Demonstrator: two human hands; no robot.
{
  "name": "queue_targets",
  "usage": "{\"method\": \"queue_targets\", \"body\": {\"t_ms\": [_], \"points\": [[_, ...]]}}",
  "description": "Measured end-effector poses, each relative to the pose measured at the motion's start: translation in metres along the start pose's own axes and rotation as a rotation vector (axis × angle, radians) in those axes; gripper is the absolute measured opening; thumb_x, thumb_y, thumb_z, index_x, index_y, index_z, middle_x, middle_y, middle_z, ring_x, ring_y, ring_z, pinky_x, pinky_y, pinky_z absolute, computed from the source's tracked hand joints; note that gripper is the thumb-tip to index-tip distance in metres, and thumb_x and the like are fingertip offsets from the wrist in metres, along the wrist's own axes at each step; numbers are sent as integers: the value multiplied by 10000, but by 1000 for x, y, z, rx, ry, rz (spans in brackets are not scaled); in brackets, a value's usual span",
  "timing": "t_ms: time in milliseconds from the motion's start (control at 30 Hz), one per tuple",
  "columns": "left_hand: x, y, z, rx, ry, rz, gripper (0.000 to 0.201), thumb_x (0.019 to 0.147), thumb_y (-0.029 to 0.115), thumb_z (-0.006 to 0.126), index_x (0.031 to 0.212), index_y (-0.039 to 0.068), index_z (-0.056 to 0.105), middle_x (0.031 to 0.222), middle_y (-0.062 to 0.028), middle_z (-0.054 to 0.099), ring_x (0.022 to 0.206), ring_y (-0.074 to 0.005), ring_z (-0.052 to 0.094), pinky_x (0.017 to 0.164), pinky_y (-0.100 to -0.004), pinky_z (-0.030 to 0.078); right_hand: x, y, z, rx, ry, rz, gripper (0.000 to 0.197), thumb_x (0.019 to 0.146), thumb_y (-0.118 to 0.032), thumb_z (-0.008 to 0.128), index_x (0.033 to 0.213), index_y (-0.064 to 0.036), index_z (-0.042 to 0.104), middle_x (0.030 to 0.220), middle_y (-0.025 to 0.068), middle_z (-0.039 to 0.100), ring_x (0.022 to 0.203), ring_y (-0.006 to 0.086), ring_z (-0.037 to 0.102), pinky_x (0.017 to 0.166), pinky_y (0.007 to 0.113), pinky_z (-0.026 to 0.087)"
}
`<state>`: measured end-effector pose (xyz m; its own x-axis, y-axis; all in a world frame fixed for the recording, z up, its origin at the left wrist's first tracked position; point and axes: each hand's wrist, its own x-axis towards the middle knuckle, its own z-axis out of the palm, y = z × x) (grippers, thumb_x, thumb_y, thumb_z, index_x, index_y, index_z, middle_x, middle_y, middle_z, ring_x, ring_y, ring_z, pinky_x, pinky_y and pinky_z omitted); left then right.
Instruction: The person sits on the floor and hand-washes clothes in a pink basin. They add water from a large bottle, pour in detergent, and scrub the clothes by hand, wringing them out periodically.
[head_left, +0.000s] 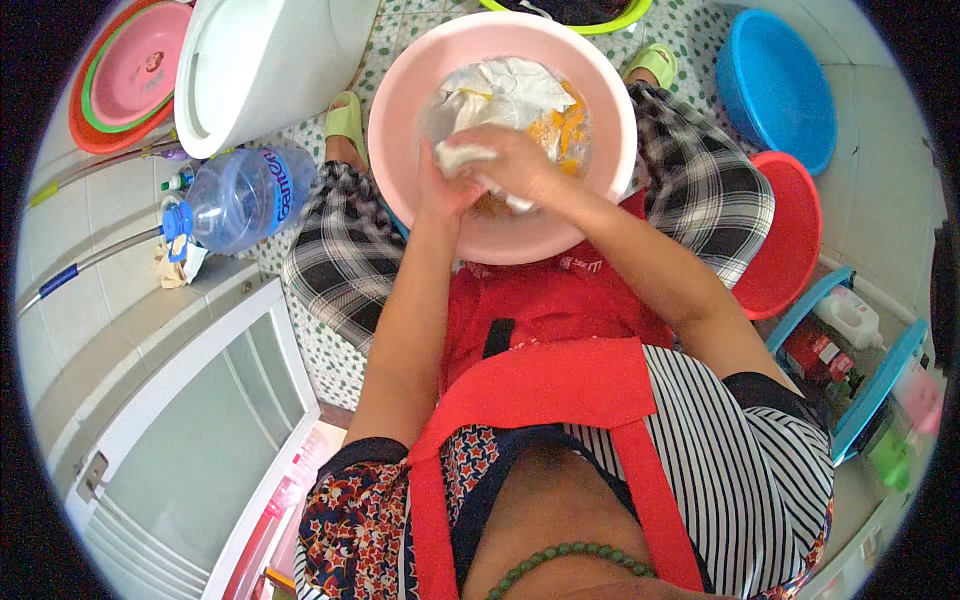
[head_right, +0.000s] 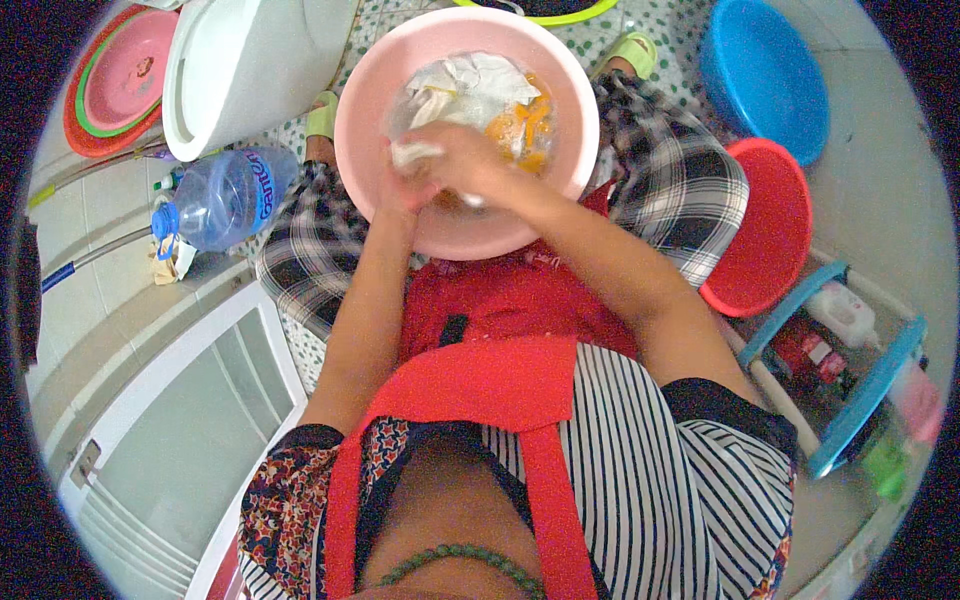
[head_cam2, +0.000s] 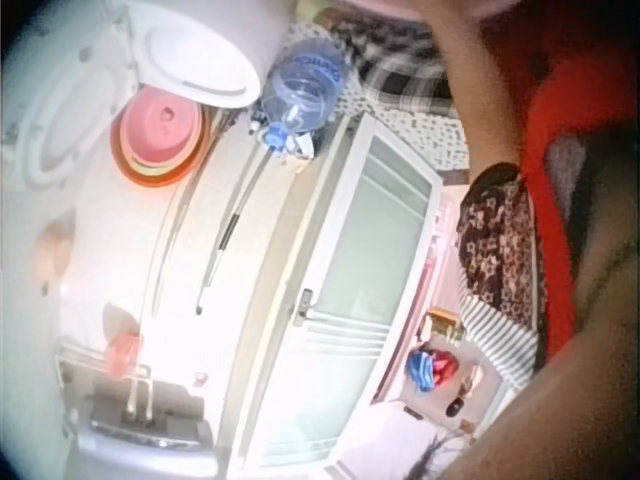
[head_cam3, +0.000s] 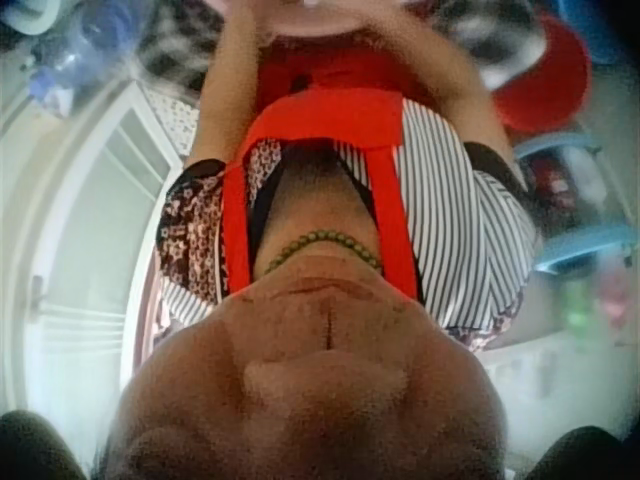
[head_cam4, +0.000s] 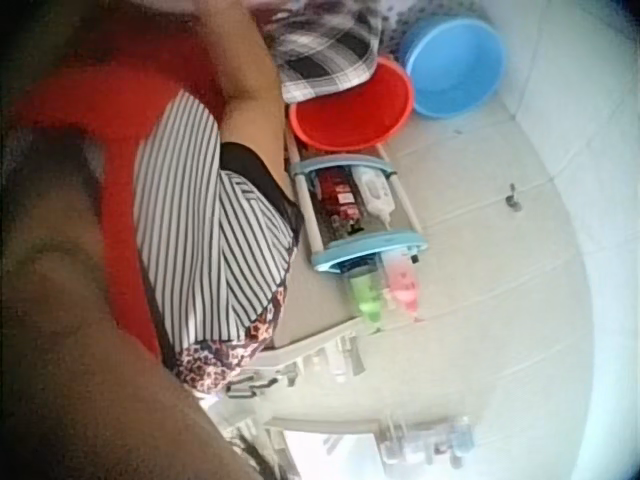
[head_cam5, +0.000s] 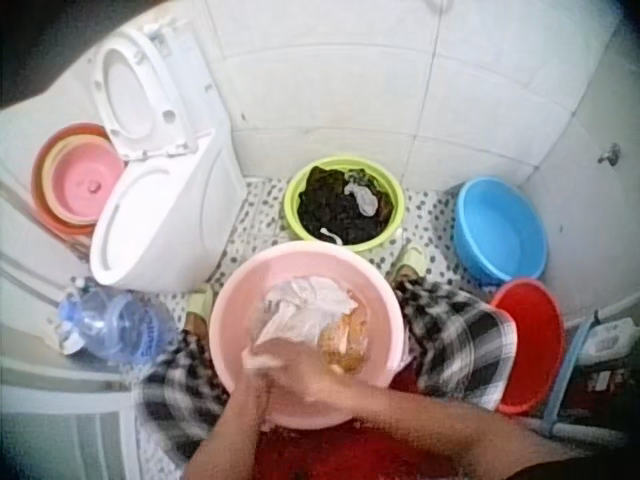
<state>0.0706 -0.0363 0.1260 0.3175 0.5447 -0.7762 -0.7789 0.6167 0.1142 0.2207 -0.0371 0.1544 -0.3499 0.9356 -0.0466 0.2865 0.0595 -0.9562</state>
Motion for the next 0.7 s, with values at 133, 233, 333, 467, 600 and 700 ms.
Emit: {"method": "queue_targets", "body": {"t_ms": [133, 233, 333, 467, 600, 700], "points": [[15, 2, -1, 345, -430, 144, 504, 935, 411, 422, 1295, 59, 419, 1228, -139, 496, 1168, -256, 444, 964, -409, 394, -26, -69, 31, -288, -109, -250, 288, 758, -195, 616, 1033, -113, 620, 1054, 109, 610, 921, 300, 611, 781, 381, 487], [37, 11, -31, 305, -363, 9, 386, 942, 321, 441, 1224, 62, 488, 1145, -104, 558, 1023, -235, 547, 876, -347, 470, -22, -65, 38, -378, -208, -174, 281, 772, -250, 597, 1014, -108, 611, 1005, 116, 625, 879, 313, 619, 754, 400, 493], [39, -4, -32, 209, -53, 142, 349, 947, 302, 433, 1190, 64, 510, 1127, -91, 575, 960, -228, 586, 826, -347, 507, 14, -30, 28, -487, -144, -52, 323, 812, -329, 562, 1041, -103, 597, 971, 131, 634, 859, 327, 619, 743, 413, 494], [49, -4, -52, 244, -15, 248, 374, 959, 315, 405, 1220, 57, 475, 1145, -101, 566, 999, -236, 581, 831, -384, 514, 40, 11, 14, -360, 114, 300, 389, 858, -400, 518, 1095, -97, 575, 980, 157, 636, 881, 332, 620, 772, 423, 490], [28, 21, -24, 457, 83, 367, 386, 966, 314, 393, 1227, 36, 453, 1151, -120, 561, 1009, -246, 586, 814, -408, 527, 53, 55, -9, -317, 182, 432, 484, 846, -460, 522, 1183, -112, 546, 1023, 185, 620, 971, 346, 594, 849, 440, 464], [24, 29, -7, 1350, 448, 520, 596, 886, 380, 527, 1292, -27, 372, 1307, -205, 418, 1190, -333, 432, 958, -459, 404, 45, 85, -9, -392, 341, 117, 534, 836, -452, 557, 1238, -104, 506, 1170, 169, 554, 1044, 342, 559, 888, 441, 445]]}}
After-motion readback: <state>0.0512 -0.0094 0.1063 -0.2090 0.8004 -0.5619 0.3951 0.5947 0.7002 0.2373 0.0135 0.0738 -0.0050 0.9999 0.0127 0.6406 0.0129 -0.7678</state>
